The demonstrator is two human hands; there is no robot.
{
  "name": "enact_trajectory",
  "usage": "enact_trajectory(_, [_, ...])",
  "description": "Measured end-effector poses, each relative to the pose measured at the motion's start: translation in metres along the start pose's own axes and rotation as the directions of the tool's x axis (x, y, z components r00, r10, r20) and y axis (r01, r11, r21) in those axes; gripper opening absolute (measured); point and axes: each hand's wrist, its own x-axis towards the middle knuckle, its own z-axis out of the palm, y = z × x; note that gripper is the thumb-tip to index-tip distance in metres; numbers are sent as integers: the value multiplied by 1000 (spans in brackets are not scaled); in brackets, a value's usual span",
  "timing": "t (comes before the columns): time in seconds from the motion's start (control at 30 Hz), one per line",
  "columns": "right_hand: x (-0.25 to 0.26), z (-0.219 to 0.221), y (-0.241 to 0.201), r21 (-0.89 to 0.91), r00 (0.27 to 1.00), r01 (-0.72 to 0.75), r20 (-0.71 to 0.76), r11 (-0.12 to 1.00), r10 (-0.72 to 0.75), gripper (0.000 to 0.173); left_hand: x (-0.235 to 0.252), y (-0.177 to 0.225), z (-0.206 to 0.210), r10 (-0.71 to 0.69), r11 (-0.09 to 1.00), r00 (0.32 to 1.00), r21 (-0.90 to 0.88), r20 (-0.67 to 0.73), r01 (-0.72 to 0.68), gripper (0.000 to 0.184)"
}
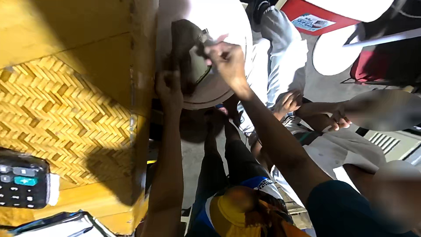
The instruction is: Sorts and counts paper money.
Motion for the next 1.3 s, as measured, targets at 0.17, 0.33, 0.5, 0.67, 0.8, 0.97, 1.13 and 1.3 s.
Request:
enact_trajectory(0.17, [-50,-17,45,-8,907,-321,284,947,310,40,-64,-6,8,-6,985,990,-170,138,30,25])
enact_trajectory(0.33, [-105,9,72,19,733,-479,558,878,389,46,-130,-26,46,-132,964,935,-176,330,198,22])
enact_trajectory(0.5, [-149,16,100,-43,581,-618,648,785,493,26,-187,-60,53,-239,966,876,8,419,260,20])
enact_trajectory(0.67, [-192,28,104,-23,642,-589,593,808,485,19,-230,-72,59,-348,937,890,86,295,338,24])
enact_trajectory(0.8, [-214,33,100,20,729,-529,523,848,442,23,-254,-86,67,-520,853,828,77,211,516,47])
enact_trajectory(0.97, [-225,41,93,19,803,-370,510,929,309,28,-257,-87,63,-478,869,840,279,257,409,38])
enact_trajectory(1.13, [-215,50,63,-13,829,-230,520,973,203,19,-258,-85,45,-218,942,971,279,94,185,33])
enact_trajectory(1.3, [-200,65,26,-112,719,-170,665,979,201,29,-236,-84,4,-57,977,980,213,189,16,21])
